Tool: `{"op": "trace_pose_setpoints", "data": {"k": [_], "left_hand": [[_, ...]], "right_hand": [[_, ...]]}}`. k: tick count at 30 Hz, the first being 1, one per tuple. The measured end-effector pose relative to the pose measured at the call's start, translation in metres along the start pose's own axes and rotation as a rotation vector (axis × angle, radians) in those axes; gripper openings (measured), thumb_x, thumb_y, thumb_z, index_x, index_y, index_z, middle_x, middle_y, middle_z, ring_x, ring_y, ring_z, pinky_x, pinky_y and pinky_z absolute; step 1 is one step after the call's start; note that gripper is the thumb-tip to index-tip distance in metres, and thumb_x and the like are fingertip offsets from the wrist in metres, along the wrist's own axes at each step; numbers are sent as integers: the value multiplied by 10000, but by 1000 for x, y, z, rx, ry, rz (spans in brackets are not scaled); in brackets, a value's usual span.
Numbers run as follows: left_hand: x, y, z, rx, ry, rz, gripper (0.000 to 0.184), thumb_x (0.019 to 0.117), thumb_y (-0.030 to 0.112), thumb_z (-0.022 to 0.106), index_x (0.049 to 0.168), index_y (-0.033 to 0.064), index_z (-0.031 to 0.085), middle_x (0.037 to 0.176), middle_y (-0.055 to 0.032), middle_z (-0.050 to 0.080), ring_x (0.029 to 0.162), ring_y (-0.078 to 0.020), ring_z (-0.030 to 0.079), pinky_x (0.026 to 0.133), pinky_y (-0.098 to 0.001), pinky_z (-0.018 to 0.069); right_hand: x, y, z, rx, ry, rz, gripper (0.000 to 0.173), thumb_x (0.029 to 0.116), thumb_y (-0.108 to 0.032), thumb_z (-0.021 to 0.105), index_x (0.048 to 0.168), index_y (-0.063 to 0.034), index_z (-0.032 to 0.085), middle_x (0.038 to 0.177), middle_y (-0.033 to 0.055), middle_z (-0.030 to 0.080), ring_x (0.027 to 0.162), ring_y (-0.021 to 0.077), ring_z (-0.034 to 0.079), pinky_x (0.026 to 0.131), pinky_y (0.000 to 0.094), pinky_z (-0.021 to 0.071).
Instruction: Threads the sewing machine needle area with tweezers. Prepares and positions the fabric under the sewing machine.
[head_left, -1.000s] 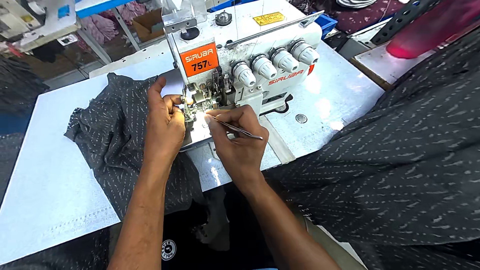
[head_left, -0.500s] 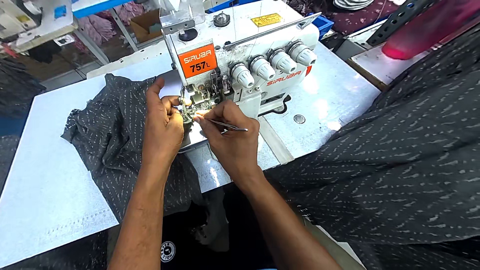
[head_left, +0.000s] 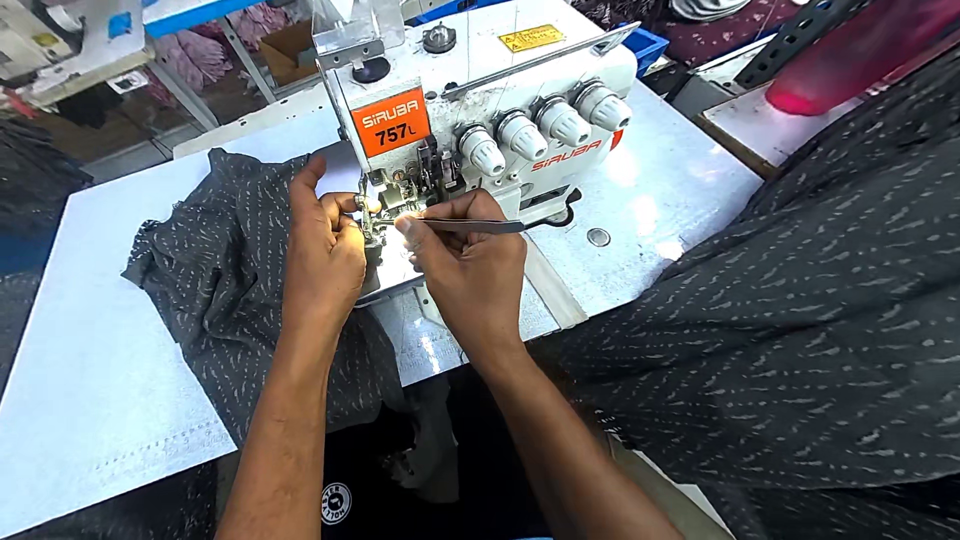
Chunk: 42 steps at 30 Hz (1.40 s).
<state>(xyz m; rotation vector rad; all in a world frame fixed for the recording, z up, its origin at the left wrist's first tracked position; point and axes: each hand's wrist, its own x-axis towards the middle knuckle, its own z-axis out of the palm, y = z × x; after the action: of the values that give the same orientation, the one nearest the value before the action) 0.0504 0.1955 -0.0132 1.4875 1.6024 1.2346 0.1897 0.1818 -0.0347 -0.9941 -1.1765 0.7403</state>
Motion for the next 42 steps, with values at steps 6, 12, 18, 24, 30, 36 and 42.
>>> {"op": "trace_pose_setpoints", "data": {"k": [6, 12, 18, 24, 30, 36, 42], "left_hand": [[3, -4, 3, -5, 15, 23, 691, 957, -62, 497, 1571, 162, 272, 1132, -13, 685, 880, -105, 684, 758, -258, 576], [3, -4, 2, 16, 14, 25, 686, 953, -51, 490, 1569, 159, 275, 1127, -7, 689, 880, -103, 682, 752, -260, 572], [2, -2, 2, -12, 14, 18, 687, 958, -66, 495, 1571, 154, 272, 1123, -21, 684, 891, -107, 689, 769, -255, 580], [3, -3, 1, 17, 9, 23, 677, 962, -51, 499, 1567, 149, 270, 1109, -17, 694, 861, -103, 685, 736, -257, 575], [4, -3, 1, 11, 8, 23, 673, 965, -64, 494, 1564, 147, 272, 1112, -23, 693, 852, -108, 692, 716, -258, 583], [4, -5, 3, 18, 21, 34, 673, 965, -63, 485, 1568, 151, 279, 1116, -19, 694, 872, -106, 685, 752, -256, 574], [3, -4, 2, 23, 15, 30, 671, 958, -56, 496, 1559, 157, 288, 1108, -9, 694, 866, -98, 680, 745, -253, 569]], "right_hand": [[1, -1, 1, -104, -63, -49, 128, 911, -68, 764, 945, -60, 641, 762, 12, 704, 595, 73, 668, 526, 236, 585], [1, -5, -9, 24, -52, -2, 134, 915, -32, 739, 950, -44, 611, 745, 39, 704, 581, 123, 686, 522, 275, 610], [-9, -2, 3, -184, -53, -108, 128, 956, -112, 739, 996, -62, 628, 763, 26, 678, 550, 87, 621, 461, 241, 525], [2, -5, -6, -111, -33, -148, 125, 894, 2, 716, 912, -53, 606, 741, 12, 678, 563, 65, 635, 474, 219, 545], [-1, 1, 1, -158, -108, -217, 113, 907, -24, 749, 938, -26, 640, 785, 30, 700, 613, 65, 648, 528, 219, 555], [-9, -3, -9, -230, -76, -238, 114, 938, -23, 713, 980, -48, 610, 814, 32, 676, 584, 64, 607, 467, 201, 503], [0, 3, -3, -132, -123, -207, 134, 906, -31, 763, 951, -24, 637, 815, 40, 720, 652, 89, 698, 567, 249, 614]]}}
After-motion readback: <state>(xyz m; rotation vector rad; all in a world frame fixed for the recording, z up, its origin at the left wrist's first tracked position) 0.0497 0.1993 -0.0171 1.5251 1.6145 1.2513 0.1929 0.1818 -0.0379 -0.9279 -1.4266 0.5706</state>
